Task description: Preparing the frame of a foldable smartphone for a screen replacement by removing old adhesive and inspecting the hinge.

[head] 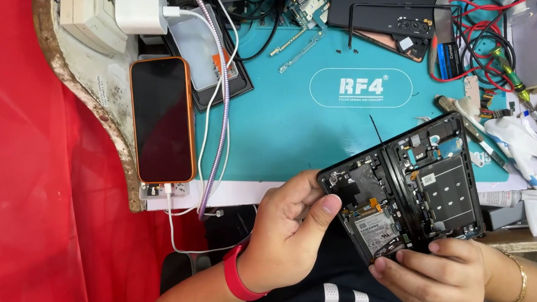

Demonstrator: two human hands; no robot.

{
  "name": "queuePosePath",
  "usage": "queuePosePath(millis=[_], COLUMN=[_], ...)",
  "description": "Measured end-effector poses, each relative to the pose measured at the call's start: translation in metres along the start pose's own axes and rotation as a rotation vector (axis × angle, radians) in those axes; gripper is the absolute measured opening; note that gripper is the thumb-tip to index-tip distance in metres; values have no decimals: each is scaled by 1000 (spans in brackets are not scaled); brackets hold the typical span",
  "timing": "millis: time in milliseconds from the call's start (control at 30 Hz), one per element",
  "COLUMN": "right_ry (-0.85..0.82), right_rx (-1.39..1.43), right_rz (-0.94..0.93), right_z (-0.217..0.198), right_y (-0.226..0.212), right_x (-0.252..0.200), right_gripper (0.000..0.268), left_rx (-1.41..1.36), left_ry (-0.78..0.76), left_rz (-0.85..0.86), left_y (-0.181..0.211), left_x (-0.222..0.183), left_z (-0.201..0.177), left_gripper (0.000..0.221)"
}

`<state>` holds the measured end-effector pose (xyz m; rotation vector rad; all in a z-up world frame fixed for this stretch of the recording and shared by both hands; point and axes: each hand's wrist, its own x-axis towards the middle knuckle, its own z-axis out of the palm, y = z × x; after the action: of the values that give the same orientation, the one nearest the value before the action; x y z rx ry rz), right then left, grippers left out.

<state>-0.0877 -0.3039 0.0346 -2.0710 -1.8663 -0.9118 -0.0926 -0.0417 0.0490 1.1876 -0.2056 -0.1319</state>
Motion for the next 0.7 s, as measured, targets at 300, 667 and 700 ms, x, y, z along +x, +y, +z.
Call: queuePosePath(millis=[300,667,700], right_ry=[69,1086,1256], right_rx=[105,384,679], right_rz=[2,1341,1406], right_z=[-10,-4,-5], right_y=[9,48,51], right_x=[-21,37,42], right_gripper=[12,44,47], left_rx=[-19,266,317], left_ry=[206,236,363], left_rz=[25,320,331], left_y=[18,15,-3], left_x=[11,18,13], left_z=[15,31,30], left_gripper=[26,27,27])
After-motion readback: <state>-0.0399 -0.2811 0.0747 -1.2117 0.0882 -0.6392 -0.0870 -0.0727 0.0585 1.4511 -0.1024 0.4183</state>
